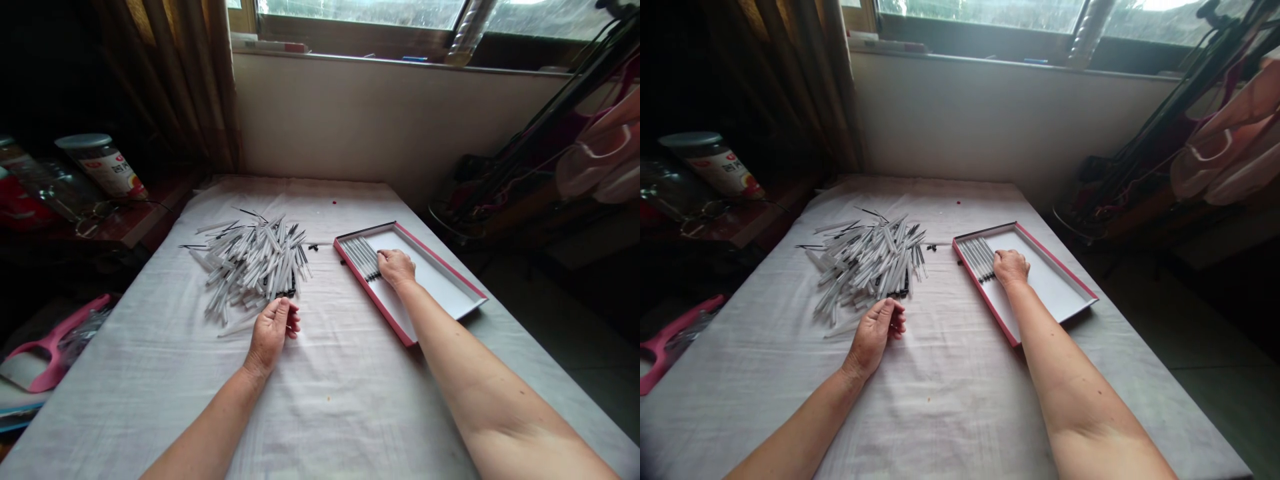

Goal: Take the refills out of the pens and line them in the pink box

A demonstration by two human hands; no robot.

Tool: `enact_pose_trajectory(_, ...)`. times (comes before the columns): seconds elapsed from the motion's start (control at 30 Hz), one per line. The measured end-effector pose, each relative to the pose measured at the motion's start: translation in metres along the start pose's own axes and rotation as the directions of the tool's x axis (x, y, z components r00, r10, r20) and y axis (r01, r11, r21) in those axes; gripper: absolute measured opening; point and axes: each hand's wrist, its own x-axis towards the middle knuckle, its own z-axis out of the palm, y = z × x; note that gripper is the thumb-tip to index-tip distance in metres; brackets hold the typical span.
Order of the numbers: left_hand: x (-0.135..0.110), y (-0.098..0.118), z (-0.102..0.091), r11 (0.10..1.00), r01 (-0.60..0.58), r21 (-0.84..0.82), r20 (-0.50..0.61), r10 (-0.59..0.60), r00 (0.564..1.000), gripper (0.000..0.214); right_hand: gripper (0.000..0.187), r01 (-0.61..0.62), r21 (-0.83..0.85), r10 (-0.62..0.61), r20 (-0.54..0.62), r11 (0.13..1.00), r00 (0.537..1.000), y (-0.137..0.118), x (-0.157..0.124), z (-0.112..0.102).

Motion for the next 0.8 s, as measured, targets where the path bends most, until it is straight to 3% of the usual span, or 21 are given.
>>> enact_pose_trajectory(0.2, 0.001, 0.000, -0.001, 0.999, 0.001, -0.040, -0.002, -0.001, 1.000, 0.057, 0.042, 0.005, 0.011, -0.005, -0.016, 1.000, 1.000, -0.007, -0.006, -0.010)
enact_pose_trajectory(0.3, 0.000, 0.001, -0.001, 0.998, 0.007, -0.070, -0.010, -0.008, 1.000, 0.057, 0.038, 0.111, 0.059, -0.101, -0.150, 0.992, 0.984, -0.022, -0.017, -0.018)
enact_pose_trajectory(0.43, 0.000, 0.004, -0.005, 0.989, 0.019, -0.146, -0.065, -0.029, 0.997, 0.058, 0.029, 0.436, 0.153, -0.371, -0.325, 0.887, 0.870, -0.062, -0.047, -0.021)
enact_pose_trajectory(0.53, 0.002, 0.008, -0.012, 0.981, -0.012, -0.195, -0.141, -0.016, 0.990, 0.060, 0.026, 0.675, 0.150, -0.615, -0.307, 0.723, 0.727, -0.098, -0.075, -0.014)
enact_pose_trajectory(0.6, 0.004, 0.012, -0.017, 0.975, -0.061, -0.212, -0.196, 0.018, 0.980, 0.060, 0.028, 0.758, 0.124, -0.722, -0.239, 0.640, 0.649, -0.119, -0.091, -0.007)
enact_pose_trajectory(0.67, 0.007, 0.016, -0.022, 0.971, -0.107, -0.214, -0.241, 0.054, 0.969, 0.059, 0.031, 0.793, 0.093, -0.772, -0.184, 0.603, 0.609, -0.134, -0.101, -0.001)
enact_pose_trajectory(0.8, 0.011, 0.020, -0.028, 0.968, -0.156, -0.195, -0.303, 0.092, 0.948, 0.060, 0.033, 0.801, 0.010, -0.794, -0.123, 0.599, 0.596, -0.148, -0.103, 0.009)
